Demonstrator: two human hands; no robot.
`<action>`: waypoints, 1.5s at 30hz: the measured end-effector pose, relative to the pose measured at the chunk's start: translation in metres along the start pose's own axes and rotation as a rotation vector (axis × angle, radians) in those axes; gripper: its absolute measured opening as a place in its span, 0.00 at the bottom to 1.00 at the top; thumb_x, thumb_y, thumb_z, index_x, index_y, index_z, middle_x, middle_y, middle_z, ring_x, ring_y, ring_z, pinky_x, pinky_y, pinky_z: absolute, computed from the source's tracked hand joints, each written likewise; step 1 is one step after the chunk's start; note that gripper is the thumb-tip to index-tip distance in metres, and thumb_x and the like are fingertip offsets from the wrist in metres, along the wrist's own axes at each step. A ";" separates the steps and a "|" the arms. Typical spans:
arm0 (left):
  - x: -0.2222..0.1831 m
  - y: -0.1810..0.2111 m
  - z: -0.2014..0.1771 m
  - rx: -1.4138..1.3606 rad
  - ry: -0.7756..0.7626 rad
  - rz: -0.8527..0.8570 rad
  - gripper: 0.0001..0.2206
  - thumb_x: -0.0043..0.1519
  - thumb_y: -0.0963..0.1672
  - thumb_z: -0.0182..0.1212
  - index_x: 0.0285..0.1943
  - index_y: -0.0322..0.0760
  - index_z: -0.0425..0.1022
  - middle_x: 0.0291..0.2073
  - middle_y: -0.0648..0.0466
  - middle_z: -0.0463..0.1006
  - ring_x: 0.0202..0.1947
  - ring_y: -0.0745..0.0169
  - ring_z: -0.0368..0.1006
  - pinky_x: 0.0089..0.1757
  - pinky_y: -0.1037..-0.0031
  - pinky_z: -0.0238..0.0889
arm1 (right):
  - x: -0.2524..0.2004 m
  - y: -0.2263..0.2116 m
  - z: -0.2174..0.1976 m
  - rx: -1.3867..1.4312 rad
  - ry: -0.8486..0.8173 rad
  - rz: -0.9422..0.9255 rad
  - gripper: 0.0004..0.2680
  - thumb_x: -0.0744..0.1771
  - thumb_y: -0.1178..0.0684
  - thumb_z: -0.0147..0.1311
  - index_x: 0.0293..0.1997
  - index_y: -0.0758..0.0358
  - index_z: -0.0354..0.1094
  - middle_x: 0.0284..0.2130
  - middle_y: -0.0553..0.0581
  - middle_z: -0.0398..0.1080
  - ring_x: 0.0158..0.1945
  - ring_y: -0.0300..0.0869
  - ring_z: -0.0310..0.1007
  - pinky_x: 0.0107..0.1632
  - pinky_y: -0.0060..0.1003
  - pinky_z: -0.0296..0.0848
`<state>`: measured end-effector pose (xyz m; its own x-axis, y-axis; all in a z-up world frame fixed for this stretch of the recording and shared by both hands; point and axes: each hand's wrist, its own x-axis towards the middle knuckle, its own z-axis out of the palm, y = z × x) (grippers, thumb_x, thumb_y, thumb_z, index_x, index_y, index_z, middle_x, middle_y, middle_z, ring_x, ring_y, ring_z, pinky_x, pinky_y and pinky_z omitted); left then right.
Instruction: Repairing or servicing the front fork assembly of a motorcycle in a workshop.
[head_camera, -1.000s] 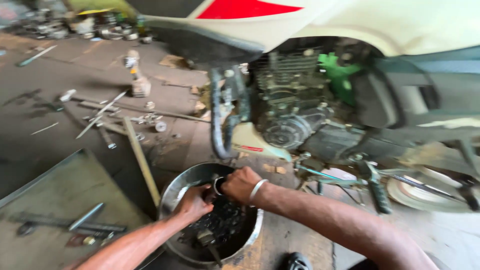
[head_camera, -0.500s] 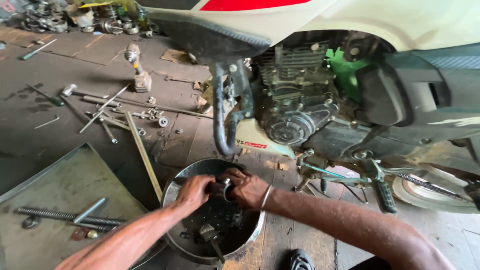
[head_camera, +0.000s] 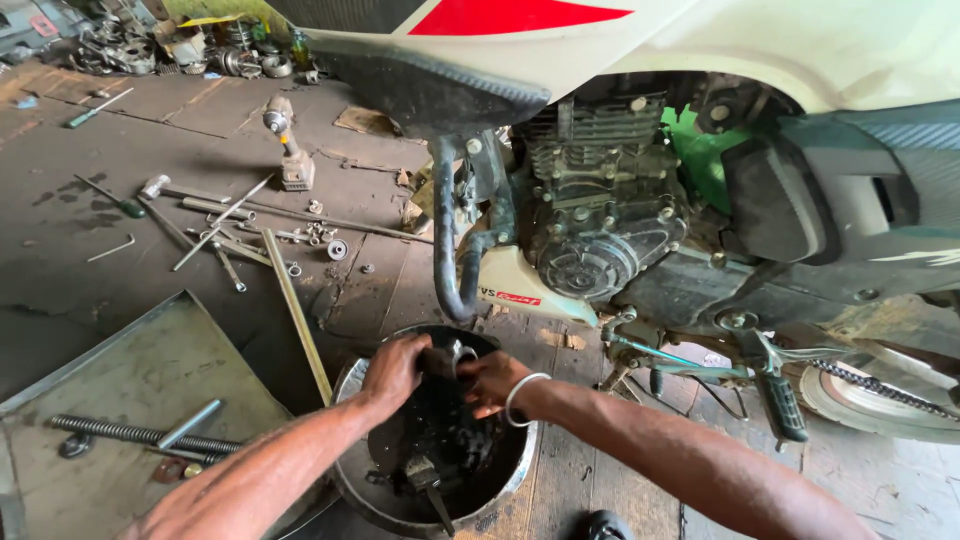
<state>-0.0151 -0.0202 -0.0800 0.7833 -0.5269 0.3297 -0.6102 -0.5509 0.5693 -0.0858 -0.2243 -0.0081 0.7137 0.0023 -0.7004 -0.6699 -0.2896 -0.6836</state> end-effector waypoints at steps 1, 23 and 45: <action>0.002 -0.002 -0.001 0.002 -0.003 -0.003 0.17 0.44 0.32 0.62 0.43 0.33 0.77 0.36 0.44 0.80 0.37 0.41 0.77 0.41 0.56 0.71 | 0.001 0.004 -0.005 0.002 -0.004 0.001 0.12 0.67 0.56 0.52 0.56 0.48 0.73 0.41 0.60 0.78 0.38 0.49 0.78 0.43 0.42 0.81; -0.005 0.006 0.010 0.153 -0.112 -0.078 0.22 0.47 0.33 0.67 0.52 0.36 0.76 0.41 0.48 0.80 0.35 0.50 0.79 0.38 0.62 0.75 | -0.003 0.009 -0.024 -1.003 -0.008 -0.650 0.10 0.65 0.56 0.53 0.51 0.63 0.69 0.34 0.63 0.78 0.29 0.45 0.77 0.32 0.40 0.77; -0.013 0.051 -0.028 -0.379 -0.187 0.066 0.07 0.54 0.39 0.63 0.39 0.36 0.73 0.31 0.54 0.76 0.31 0.62 0.76 0.33 0.66 0.67 | -0.001 0.038 -0.041 -1.249 0.236 -1.559 0.15 0.64 0.59 0.55 0.58 0.63 0.69 0.44 0.55 0.75 0.35 0.40 0.75 0.34 0.45 0.79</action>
<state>-0.0536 -0.0230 -0.0339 0.6882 -0.6803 0.2522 -0.5440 -0.2539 0.7997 -0.1039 -0.2749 -0.0252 0.5086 0.7888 0.3450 0.8400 -0.5426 0.0022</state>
